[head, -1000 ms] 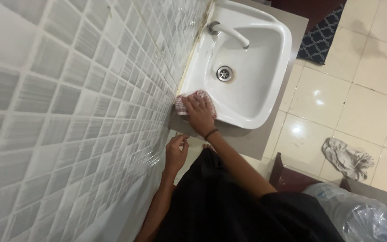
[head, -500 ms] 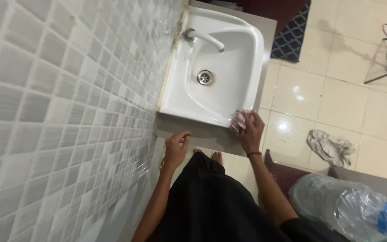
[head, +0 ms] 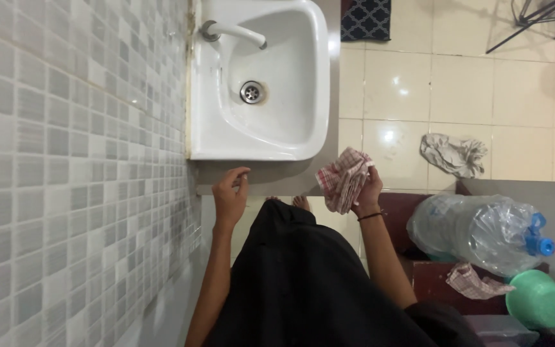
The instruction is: The person cleans a white ceramic sink using a red and white checkered cloth. They wipe the basin, the faucet, and the surrounding countertop area repeatedly. The person scrubs the drain and the edges of the sink, ensuring all surfaces are wiped down.
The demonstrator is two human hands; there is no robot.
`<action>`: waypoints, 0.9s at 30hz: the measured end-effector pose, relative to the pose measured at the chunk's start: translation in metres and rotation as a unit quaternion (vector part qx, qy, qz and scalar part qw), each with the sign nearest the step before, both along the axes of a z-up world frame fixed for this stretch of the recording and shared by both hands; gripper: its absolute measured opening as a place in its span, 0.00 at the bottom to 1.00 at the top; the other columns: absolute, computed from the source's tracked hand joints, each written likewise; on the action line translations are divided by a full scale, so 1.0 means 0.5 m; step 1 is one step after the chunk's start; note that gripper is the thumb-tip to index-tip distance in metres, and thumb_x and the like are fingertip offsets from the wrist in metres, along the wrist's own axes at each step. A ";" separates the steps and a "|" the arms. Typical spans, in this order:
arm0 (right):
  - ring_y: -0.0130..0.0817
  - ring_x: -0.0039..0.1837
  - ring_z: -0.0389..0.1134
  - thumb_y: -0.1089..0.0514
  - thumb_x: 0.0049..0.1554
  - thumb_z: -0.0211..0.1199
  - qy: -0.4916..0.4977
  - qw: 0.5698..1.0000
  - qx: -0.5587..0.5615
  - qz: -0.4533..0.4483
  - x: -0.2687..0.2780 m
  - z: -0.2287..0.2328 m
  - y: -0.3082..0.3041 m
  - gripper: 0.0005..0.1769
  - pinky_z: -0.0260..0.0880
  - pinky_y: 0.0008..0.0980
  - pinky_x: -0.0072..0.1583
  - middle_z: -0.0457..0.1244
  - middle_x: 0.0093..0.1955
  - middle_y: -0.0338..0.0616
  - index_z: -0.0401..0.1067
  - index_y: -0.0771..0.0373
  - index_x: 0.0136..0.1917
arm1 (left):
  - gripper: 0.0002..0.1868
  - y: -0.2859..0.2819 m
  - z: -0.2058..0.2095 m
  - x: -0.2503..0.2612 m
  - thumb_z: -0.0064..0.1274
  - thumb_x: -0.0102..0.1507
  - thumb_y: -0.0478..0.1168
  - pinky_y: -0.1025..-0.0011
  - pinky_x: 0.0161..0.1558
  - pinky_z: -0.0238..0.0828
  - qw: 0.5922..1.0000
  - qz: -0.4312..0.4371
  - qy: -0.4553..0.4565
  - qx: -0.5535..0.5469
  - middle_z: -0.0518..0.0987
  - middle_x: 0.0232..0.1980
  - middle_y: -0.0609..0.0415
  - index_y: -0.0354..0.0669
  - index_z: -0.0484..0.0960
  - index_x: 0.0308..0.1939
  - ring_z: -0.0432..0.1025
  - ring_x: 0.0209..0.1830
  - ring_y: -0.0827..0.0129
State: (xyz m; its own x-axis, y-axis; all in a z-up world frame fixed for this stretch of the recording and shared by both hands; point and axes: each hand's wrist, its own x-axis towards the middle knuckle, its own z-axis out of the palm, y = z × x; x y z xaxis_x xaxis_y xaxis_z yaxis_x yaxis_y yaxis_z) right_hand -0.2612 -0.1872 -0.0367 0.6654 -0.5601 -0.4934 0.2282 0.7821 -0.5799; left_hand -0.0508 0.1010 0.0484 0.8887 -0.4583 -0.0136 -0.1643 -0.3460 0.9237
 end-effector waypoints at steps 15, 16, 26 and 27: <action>0.54 0.70 0.65 0.46 0.59 0.46 -0.143 0.978 -0.032 0.151 0.141 0.108 0.073 0.39 0.65 0.48 0.73 0.63 0.69 0.63 0.58 0.75 0.75 | 0.31 -0.197 0.060 -0.004 0.66 0.55 0.43 0.60 0.58 0.72 0.985 -0.157 0.011 -0.070 0.77 0.61 0.43 0.38 0.76 0.61 0.73 0.61 0.54; 0.53 0.70 0.66 0.48 0.59 0.46 -0.119 0.982 -0.035 0.144 0.149 0.090 0.082 0.38 0.65 0.48 0.73 0.63 0.68 0.63 0.59 0.77 0.74 | 0.32 -0.207 0.061 -0.008 0.67 0.55 0.43 0.60 0.58 0.71 0.984 -0.164 -0.019 -0.073 0.77 0.61 0.42 0.37 0.75 0.61 0.72 0.60 0.52; 0.45 0.61 0.69 0.45 0.59 0.51 0.117 0.940 -0.284 0.151 0.147 0.099 0.053 0.31 0.73 0.44 0.60 0.63 0.65 0.54 0.61 0.63 0.71 | 0.12 -0.207 0.027 0.027 0.62 0.60 0.34 0.64 0.39 0.73 0.984 -0.165 -0.004 -0.064 0.81 0.38 0.45 0.33 0.82 0.46 0.77 0.34 0.57; 0.45 0.64 0.67 0.47 0.58 0.57 0.097 0.930 -0.326 0.142 0.146 0.126 0.059 0.32 0.73 0.45 0.62 0.61 0.67 0.54 0.59 0.63 0.71 | 0.12 -0.199 0.035 0.029 0.61 0.60 0.35 0.64 0.39 0.72 0.984 -0.171 -0.004 -0.052 0.81 0.38 0.44 0.33 0.82 0.46 0.76 0.33 0.56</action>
State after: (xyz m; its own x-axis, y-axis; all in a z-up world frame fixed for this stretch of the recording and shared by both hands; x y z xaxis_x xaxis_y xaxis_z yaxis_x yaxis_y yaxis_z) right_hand -0.1884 -0.1579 0.0262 0.7656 -0.5980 -0.2374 -0.0925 0.2628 -0.9604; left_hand -0.0364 0.0016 0.0660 0.6823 -0.7289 0.0556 -0.2626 -0.1734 0.9492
